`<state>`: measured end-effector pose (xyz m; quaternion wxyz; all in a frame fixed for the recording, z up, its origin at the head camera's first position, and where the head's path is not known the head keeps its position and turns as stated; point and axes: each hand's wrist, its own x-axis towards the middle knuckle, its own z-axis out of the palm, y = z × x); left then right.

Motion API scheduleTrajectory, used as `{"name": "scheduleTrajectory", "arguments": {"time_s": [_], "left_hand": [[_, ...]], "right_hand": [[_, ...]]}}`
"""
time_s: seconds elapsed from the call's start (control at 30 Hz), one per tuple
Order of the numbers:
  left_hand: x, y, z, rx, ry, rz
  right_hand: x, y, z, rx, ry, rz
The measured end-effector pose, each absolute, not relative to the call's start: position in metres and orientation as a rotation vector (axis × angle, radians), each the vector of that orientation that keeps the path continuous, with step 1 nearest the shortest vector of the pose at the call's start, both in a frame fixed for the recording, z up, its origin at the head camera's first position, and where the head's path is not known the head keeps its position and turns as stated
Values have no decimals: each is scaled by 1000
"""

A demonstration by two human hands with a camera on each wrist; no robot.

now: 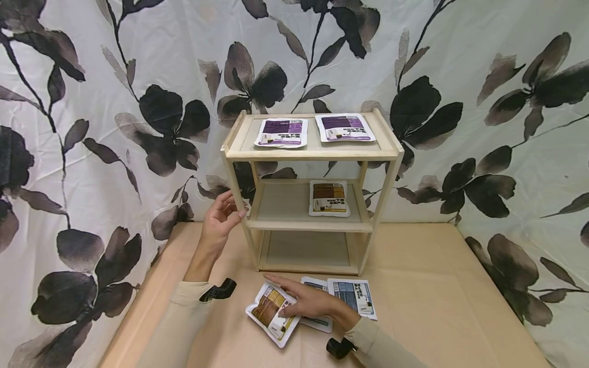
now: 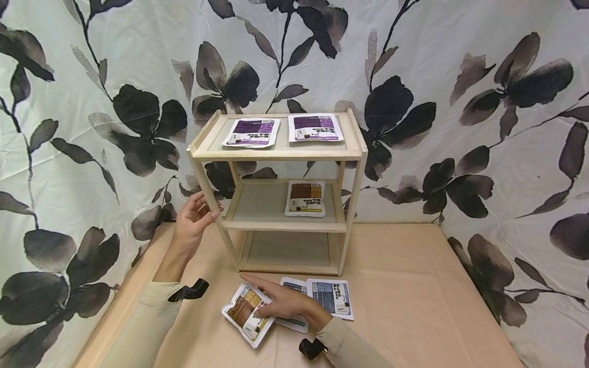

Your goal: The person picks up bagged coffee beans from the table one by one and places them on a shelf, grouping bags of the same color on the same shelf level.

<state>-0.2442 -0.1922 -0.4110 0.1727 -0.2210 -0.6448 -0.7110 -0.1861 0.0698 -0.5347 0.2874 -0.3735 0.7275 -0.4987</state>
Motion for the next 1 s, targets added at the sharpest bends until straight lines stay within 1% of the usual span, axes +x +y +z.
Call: {"name": "scheduleTrajectory", "arguments": {"time_s": [0.13,0.4,0.63,0.87,1.0], "left_hand": [[-245,-193,-411,-623,-1837,-2017],[-244,-192,-411,-621,-1831,-2014],[-245,-193,-411,-620,-1842,-2009],[-246,-194,-412,-636,-1836,-2008],[-245,-194,-411,-629,-1835,-2015]], "right_hand": [[-186,70,-537,-1048,1968,-1313],[-185,70,-538,-873,1891,-1525],[-188,71,-532,-944,1922,-1502],[-185,68,-531,-785,1811,-1607],[-183,68,-529,-763,1794,-1644]]}}
